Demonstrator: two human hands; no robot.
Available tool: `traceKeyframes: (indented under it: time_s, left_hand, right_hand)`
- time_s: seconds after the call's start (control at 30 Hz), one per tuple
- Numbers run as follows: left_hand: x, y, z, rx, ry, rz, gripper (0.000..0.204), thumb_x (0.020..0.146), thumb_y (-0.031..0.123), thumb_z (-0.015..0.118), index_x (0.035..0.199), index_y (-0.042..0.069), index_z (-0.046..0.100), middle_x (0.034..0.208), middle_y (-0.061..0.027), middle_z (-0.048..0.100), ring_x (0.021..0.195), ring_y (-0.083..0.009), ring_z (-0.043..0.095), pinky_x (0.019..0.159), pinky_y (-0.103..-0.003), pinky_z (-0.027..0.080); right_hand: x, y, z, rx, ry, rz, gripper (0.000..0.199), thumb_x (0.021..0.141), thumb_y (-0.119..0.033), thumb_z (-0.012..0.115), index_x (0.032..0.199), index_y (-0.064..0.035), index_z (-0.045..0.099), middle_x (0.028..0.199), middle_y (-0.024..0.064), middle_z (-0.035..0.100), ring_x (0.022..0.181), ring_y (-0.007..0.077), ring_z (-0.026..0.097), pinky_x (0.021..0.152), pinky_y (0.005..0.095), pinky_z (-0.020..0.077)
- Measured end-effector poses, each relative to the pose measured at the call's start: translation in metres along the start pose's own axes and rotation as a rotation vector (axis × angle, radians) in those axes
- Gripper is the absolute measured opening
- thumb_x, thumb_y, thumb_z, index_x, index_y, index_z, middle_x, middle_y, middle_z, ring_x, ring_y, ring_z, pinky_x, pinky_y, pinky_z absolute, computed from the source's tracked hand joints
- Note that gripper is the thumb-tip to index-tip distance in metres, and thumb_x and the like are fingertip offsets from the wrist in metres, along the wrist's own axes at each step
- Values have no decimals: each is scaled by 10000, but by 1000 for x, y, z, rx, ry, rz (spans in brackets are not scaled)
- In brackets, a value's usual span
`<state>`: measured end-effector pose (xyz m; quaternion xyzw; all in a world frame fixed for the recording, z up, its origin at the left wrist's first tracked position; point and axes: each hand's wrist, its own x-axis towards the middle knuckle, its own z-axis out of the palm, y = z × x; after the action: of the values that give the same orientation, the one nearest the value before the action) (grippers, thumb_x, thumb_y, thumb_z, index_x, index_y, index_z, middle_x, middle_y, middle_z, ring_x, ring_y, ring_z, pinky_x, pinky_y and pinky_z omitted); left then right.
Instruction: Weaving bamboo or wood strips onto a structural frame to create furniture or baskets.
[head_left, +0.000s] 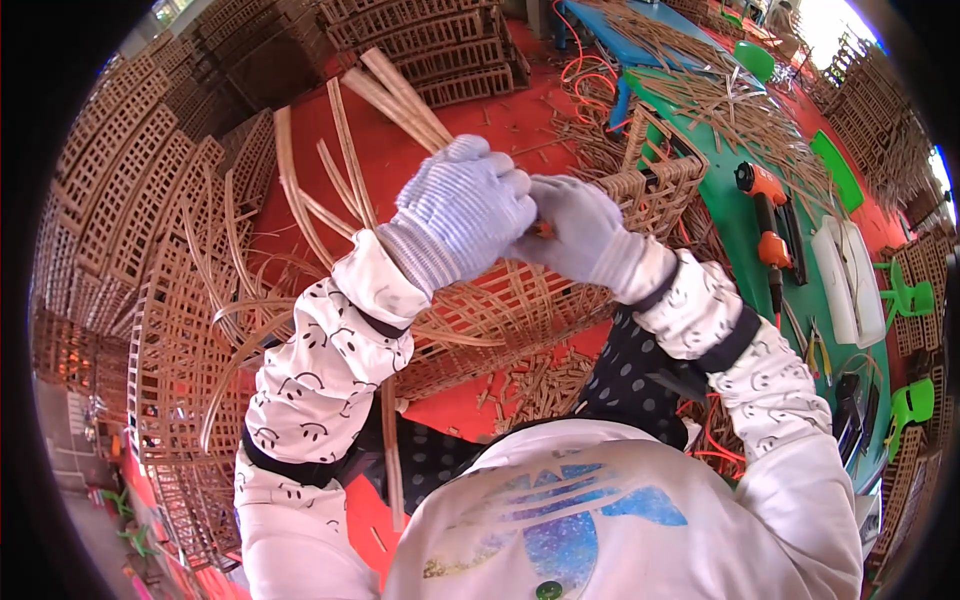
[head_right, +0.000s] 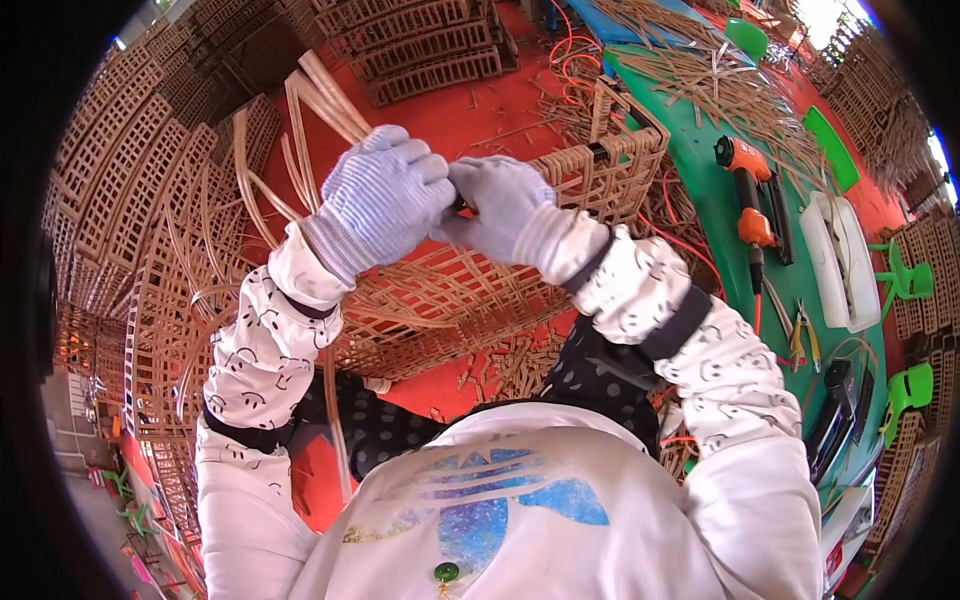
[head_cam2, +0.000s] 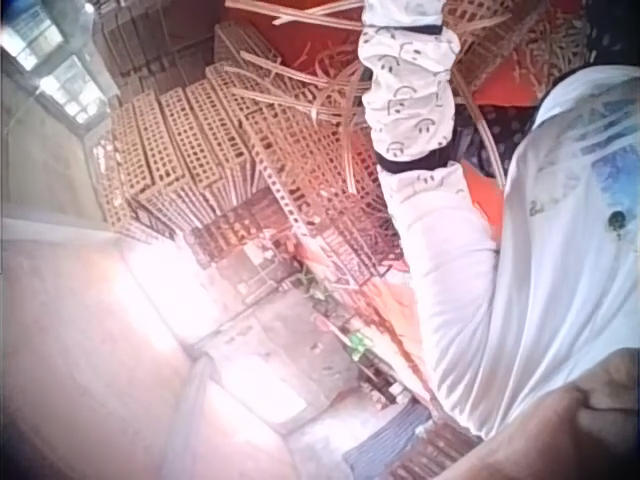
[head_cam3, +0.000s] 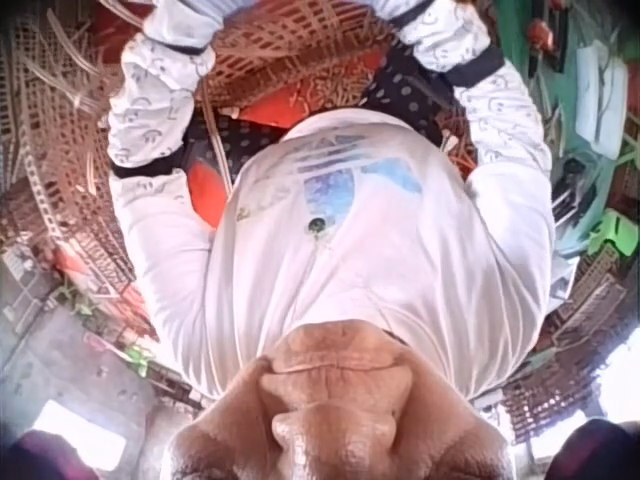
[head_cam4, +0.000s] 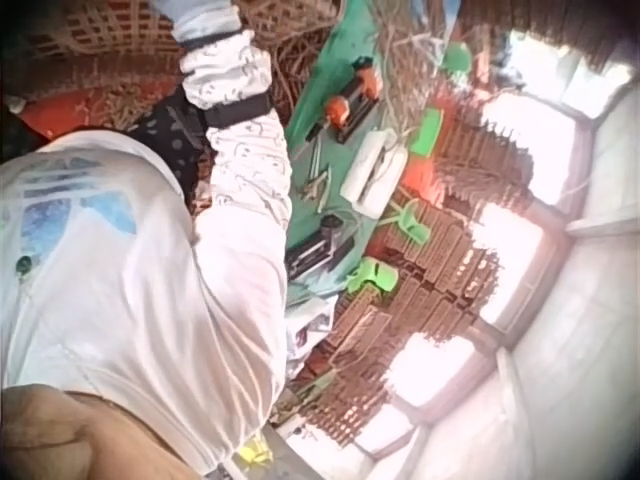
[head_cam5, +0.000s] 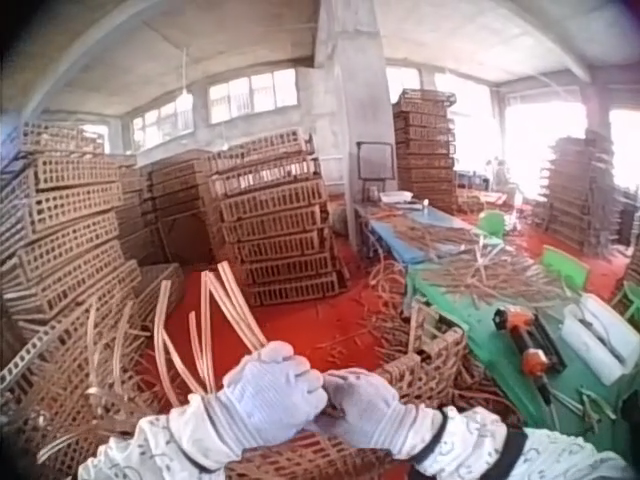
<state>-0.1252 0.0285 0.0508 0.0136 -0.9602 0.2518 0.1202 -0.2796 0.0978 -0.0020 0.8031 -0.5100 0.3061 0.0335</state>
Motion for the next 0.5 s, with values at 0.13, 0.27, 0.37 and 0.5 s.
traceKeyframes:
  time_s: [0.13, 0.27, 0.37, 0.5]
  left_hand:
    - [-22, -6, 3, -81, 538, -370, 203, 684, 209, 673, 860, 123, 619, 907, -24, 597, 900, -206, 559, 850, -347, 385]
    - [-53, 16, 9, -158, 580, -641, 349, 697, 279, 710, 940, 69, 574, 924, -93, 587, 904, -292, 548, 811, -395, 409]
    - [-40, 45, 29, -293, 257, -669, 404, 713, 369, 685, 938, 58, 560, 876, -118, 603, 824, -294, 586, 729, -408, 451]
    - [-34, 53, 37, -312, -52, -806, 345, 791, 404, 615, 853, 65, 590, 710, -102, 619, 598, -254, 615, 530, -381, 482]
  right_hand:
    - [-4, 14, 17, 269, 13, 197, 274, 743, -309, 652, 829, -50, 633, 681, 115, 603, 695, 304, 604, 636, 382, 487]
    - [-13, 20, 8, 590, 73, 255, 147, 798, -103, 623, 922, -26, 635, 779, 108, 636, 725, 202, 621, 668, 291, 486]
    - [-23, 25, 4, 774, 144, 322, 192, 832, -62, 602, 1018, -14, 608, 891, 41, 623, 812, 96, 569, 728, 252, 475]
    - [-16, 19, -2, 963, 250, 404, 178, 840, -63, 598, 1012, -18, 610, 889, 35, 622, 803, 96, 569, 735, 244, 475]
